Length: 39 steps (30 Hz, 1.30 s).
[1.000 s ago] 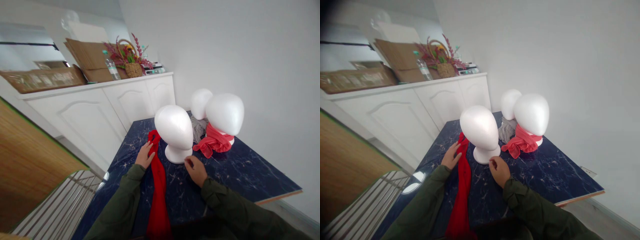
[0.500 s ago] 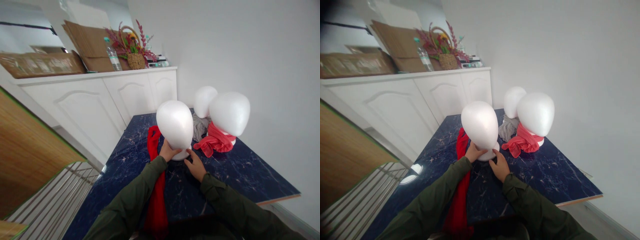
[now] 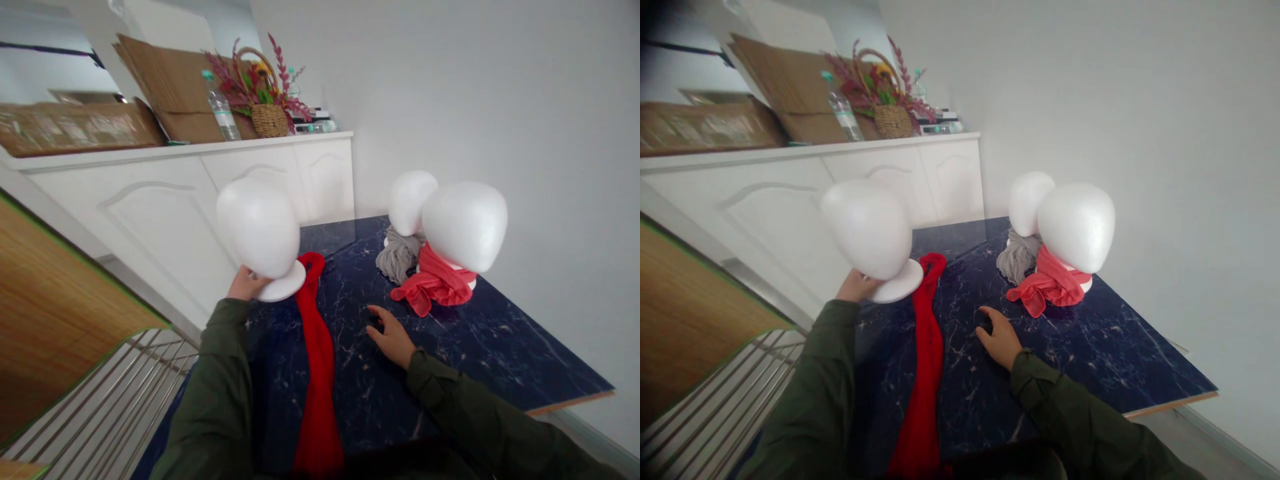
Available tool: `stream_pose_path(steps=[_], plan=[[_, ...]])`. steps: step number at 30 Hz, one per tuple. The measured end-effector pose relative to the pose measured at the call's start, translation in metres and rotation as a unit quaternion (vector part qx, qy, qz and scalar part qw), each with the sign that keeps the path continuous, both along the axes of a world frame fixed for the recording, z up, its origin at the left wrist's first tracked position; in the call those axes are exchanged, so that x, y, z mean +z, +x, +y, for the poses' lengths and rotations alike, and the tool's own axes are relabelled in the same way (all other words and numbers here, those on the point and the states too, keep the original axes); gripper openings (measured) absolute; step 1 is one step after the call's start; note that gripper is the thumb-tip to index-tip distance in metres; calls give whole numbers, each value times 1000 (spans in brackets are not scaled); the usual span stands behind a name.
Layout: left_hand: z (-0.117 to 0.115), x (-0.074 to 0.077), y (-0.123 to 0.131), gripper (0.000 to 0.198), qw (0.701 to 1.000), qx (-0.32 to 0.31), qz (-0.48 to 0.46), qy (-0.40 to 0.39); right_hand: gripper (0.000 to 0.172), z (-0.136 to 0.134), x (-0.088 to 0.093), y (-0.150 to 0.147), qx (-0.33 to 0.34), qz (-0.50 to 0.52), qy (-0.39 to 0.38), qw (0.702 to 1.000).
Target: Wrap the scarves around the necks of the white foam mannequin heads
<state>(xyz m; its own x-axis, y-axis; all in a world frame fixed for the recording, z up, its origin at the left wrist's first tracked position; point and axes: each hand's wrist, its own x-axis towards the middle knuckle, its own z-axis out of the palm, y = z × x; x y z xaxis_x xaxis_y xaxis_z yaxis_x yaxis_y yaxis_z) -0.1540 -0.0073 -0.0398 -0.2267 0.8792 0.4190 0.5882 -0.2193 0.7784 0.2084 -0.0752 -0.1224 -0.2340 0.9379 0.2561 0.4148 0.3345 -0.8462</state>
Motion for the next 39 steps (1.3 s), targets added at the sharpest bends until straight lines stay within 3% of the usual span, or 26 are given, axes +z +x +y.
stream_pose_path(steps=[2,4,10,13,17,20,23,25,28,30,32,34,35,37,39], plan=[[-3,-7,-29,62,999,38,0,-8,44,1,-1,0,4,-24,7,1000],[-4,-18,-43,62,998,58,1,-10,43,2,-1,-1,5,-38,9,999],[10,-47,-38,58,992,117,36,13,39,4,-1,-1,2,-42,15,999],[17,-56,-38,50,983,172,59,16,37,4,0,-1,0,-43,18,999],[17,-62,-37,52,977,200,66,14,35,4,1,-1,-1,-40,19,999],[13,-63,-29,61,971,228,68,3,34,5,1,-1,-3,-38,19,999],[7,-63,-11,81,952,296,82,0,32,6,2,-2,-10,-30,16,999],[1,-63,8,92,937,341,79,18,30,6,3,-2,-15,-21,10,1000],[-12,-64,44,92,923,369,82,73,28,4,5,-3,-16,1,-1,1000],[-23,-66,70,82,935,307,133,113,26,3,8,-2,-22,22,6,999],[-31,-68,91,66,958,151,220,107,23,4,13,2,-42,41,40,997],[-35,-73,105,53,954,-25,298,31,17,7,19,13,-101,66,106,987],[-34,-76,107,50,943,-84,322,-18,15,10,22,22,-152,86,147,974],[-28,-83,106,47,928,-115,341,-93,16,20,27,49,-287,140,222,921],[-20,-87,98,47,931,-86,335,-117,22,33,30,84,-421,174,257,852]])
